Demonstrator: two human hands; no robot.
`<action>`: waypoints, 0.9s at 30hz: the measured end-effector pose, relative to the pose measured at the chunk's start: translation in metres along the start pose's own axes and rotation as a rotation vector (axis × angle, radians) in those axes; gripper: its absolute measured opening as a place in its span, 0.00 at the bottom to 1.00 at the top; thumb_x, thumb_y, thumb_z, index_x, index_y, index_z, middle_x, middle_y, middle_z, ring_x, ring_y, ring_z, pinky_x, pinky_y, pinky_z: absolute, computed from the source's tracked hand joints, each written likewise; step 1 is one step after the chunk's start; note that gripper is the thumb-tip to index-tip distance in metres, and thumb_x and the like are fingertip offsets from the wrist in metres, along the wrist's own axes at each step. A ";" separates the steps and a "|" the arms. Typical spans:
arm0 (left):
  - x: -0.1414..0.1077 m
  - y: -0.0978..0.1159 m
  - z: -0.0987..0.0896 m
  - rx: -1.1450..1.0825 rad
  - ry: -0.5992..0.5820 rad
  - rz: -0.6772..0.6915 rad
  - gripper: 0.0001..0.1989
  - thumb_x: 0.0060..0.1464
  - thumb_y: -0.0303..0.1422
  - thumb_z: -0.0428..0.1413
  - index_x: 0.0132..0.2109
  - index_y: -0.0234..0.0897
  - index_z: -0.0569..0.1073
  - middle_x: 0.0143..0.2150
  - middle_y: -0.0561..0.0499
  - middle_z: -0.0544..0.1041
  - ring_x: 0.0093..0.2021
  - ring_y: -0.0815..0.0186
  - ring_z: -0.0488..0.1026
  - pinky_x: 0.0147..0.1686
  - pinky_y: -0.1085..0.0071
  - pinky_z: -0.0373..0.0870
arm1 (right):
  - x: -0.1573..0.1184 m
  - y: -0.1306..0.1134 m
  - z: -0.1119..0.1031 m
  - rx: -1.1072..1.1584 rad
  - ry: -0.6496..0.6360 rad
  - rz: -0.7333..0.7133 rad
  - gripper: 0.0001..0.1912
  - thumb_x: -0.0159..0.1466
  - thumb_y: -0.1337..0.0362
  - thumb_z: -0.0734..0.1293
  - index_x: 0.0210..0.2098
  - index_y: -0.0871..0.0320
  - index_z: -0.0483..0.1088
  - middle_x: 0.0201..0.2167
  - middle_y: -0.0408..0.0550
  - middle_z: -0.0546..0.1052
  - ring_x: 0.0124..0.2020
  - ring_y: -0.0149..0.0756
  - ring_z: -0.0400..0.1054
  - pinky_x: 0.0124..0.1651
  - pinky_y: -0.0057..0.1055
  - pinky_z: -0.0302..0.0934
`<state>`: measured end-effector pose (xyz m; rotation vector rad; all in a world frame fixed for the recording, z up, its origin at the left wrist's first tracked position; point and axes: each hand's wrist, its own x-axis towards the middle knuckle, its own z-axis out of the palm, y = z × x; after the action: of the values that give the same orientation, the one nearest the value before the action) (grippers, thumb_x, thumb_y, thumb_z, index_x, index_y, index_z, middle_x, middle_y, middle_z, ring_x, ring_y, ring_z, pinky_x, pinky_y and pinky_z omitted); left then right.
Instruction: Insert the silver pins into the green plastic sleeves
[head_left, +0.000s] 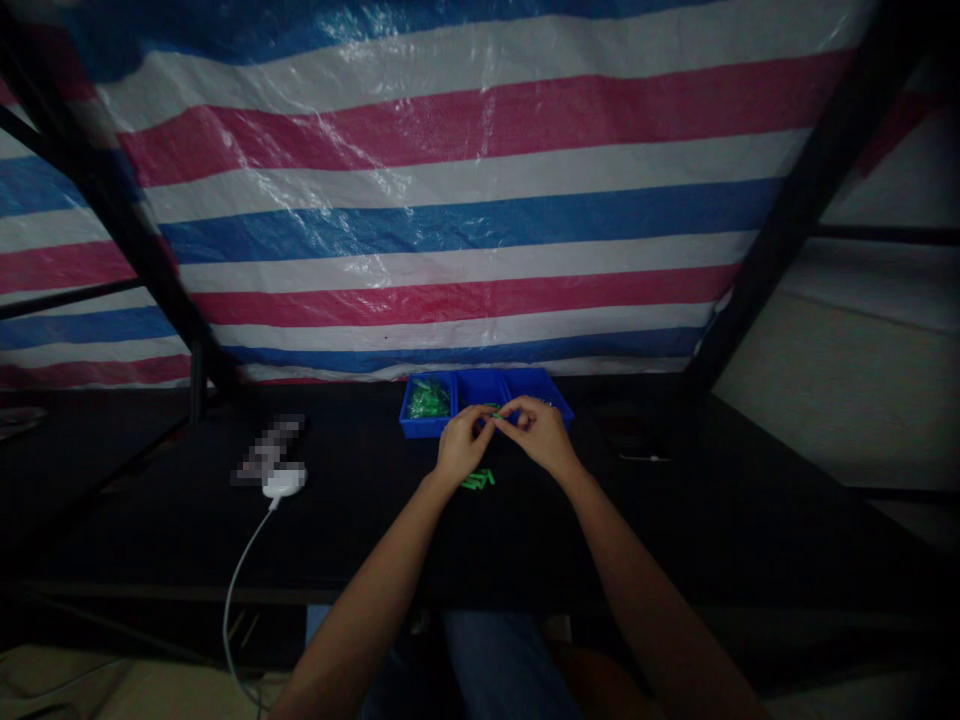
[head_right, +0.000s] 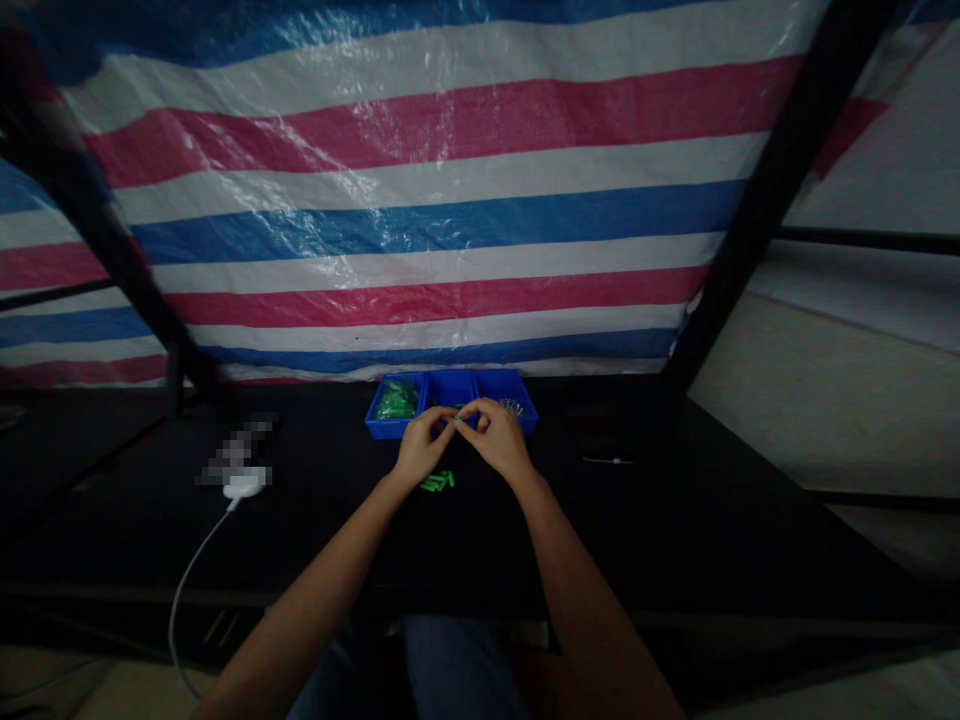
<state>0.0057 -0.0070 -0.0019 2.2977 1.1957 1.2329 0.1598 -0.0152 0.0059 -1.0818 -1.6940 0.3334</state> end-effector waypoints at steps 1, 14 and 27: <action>0.000 0.000 0.000 -0.004 0.005 -0.002 0.10 0.56 0.31 0.49 0.44 0.37 0.71 0.39 0.51 0.74 0.32 0.69 0.69 0.30 0.74 0.64 | 0.000 0.001 0.000 0.000 0.001 0.012 0.07 0.54 0.61 0.67 0.29 0.59 0.72 0.21 0.42 0.71 0.18 0.27 0.58 0.24 0.25 0.54; 0.000 0.000 0.001 -0.026 0.031 -0.014 0.11 0.58 0.36 0.48 0.43 0.38 0.71 0.39 0.50 0.75 0.34 0.68 0.70 0.35 0.72 0.66 | 0.001 0.007 -0.004 -0.060 -0.014 0.082 0.11 0.53 0.57 0.67 0.30 0.58 0.74 0.16 0.41 0.69 0.18 0.29 0.60 0.23 0.26 0.54; 0.000 0.005 -0.002 -0.045 0.019 -0.021 0.10 0.58 0.35 0.48 0.41 0.37 0.71 0.38 0.50 0.75 0.34 0.67 0.70 0.36 0.71 0.66 | 0.001 0.016 0.001 -0.053 -0.068 0.069 0.10 0.55 0.61 0.66 0.35 0.57 0.74 0.31 0.47 0.78 0.21 0.30 0.65 0.27 0.28 0.60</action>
<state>0.0066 -0.0101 0.0026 2.2409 1.1831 1.2643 0.1669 -0.0053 -0.0049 -1.1817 -1.7365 0.3749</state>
